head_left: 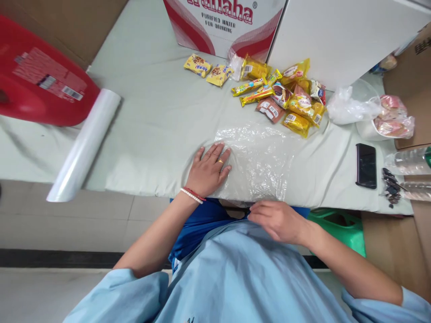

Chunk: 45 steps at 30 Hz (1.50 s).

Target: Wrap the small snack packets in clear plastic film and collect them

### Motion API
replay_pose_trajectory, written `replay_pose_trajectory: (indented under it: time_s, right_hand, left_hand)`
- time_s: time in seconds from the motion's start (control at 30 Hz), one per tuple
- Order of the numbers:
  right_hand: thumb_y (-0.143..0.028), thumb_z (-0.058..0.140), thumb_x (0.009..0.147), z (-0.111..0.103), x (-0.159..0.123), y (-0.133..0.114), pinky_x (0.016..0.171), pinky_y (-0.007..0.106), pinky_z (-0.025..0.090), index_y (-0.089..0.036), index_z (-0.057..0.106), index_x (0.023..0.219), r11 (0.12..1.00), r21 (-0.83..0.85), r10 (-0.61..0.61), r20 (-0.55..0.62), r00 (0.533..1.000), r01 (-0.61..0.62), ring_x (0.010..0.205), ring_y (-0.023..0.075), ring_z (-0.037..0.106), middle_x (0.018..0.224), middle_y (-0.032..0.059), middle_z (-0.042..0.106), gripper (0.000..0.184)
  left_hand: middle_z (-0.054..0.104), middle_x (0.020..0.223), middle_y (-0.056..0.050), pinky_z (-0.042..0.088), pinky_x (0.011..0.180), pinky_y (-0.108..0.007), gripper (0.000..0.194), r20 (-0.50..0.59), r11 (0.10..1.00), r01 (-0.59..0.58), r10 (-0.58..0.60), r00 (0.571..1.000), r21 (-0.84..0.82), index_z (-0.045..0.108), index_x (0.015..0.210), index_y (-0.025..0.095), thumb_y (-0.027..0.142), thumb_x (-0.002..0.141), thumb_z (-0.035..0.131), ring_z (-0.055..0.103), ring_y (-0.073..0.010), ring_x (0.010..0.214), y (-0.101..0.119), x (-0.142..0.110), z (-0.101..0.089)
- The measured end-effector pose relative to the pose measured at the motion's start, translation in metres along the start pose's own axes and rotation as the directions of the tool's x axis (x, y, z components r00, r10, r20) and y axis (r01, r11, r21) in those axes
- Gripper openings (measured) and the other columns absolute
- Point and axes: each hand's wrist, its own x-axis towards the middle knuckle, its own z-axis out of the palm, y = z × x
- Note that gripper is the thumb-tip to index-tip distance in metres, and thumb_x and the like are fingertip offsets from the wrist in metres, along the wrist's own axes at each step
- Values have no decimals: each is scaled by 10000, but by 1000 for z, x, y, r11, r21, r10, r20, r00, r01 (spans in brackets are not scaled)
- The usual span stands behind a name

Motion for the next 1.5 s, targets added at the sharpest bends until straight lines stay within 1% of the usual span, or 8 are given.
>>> replay_pose_trajectory:
  time_s: [0.27,0.5,0.77,1.07,1.2,1.27,1.37,1.5]
  right_hand:
    - [-317,590,1057,-6,-25,42,1235,624,454,-208,509,1598,905,-168,336,-277,900,-390,1566,354,429,1668,164,471,558]
    - [-277,581,1055,-54,-6,54,1089,468,577,-233,747,1230,884,-6,366,-611,702,-467,1213,260,704,1301,116,728,245]
    - [-327,556,1066,-3,31,60,1280,611,382,-211,477,1619,936,-156,278,-215,936,-314,1613,344,340,1717,164,391,570]
    - [-426,606,1037,-59,-27,105,1191,601,487,-228,663,1428,906,-70,379,-303,874,-417,1462,344,547,1590,171,550,442]
    - [-380,574,1054,-101,10,90,1148,537,535,-268,735,1293,898,-29,359,-528,770,-439,1287,288,673,1376,102,702,309]
    - [-314,562,1054,-103,43,75,1131,507,541,-247,741,1274,932,-73,267,-526,808,-355,1243,279,680,1307,99,727,291]
    - [-198,509,1047,-73,92,53,1105,449,558,-222,751,1262,982,-123,119,-203,972,-146,1230,262,673,1270,92,754,325]
    - [-282,574,1055,-4,125,30,1256,479,437,-173,648,1454,978,-190,90,19,996,-85,1515,290,486,1582,126,584,420]
  left_hand:
    - [386,1726,-167,226,1297,-661,582,-53,1000,16,-16,998,4,428,1642,208,434,1108,391,383,-339,1606,-6,-16,1]
    - [545,1625,-168,238,1308,-590,422,-320,997,-9,34,947,77,627,1452,231,338,1048,565,378,-335,1609,4,-15,-18]
    - [417,1716,-138,128,1321,-697,513,8,991,-126,126,992,36,524,1576,282,367,1071,485,393,-333,1601,-4,20,-13]
    - [303,1762,-182,47,1322,-679,870,102,994,-88,94,990,-59,192,1725,200,602,1019,503,322,-365,1630,-35,7,-8]
    - [234,1774,-225,22,1313,-703,1041,188,991,-104,118,975,-84,96,1730,154,670,956,565,257,-401,1648,-35,12,-13]
    - [207,1778,-234,18,1309,-711,1053,221,989,-105,125,967,-101,80,1730,153,659,951,576,229,-404,1656,-36,14,-17]
    - [178,1787,-222,21,1305,-722,1018,284,982,-105,146,948,-155,67,1730,150,572,957,576,181,-399,1669,-42,17,-27]
    - [205,1799,-140,94,1342,-639,905,334,951,-101,200,921,-292,110,1730,182,372,937,501,216,-318,1672,-61,20,-42]
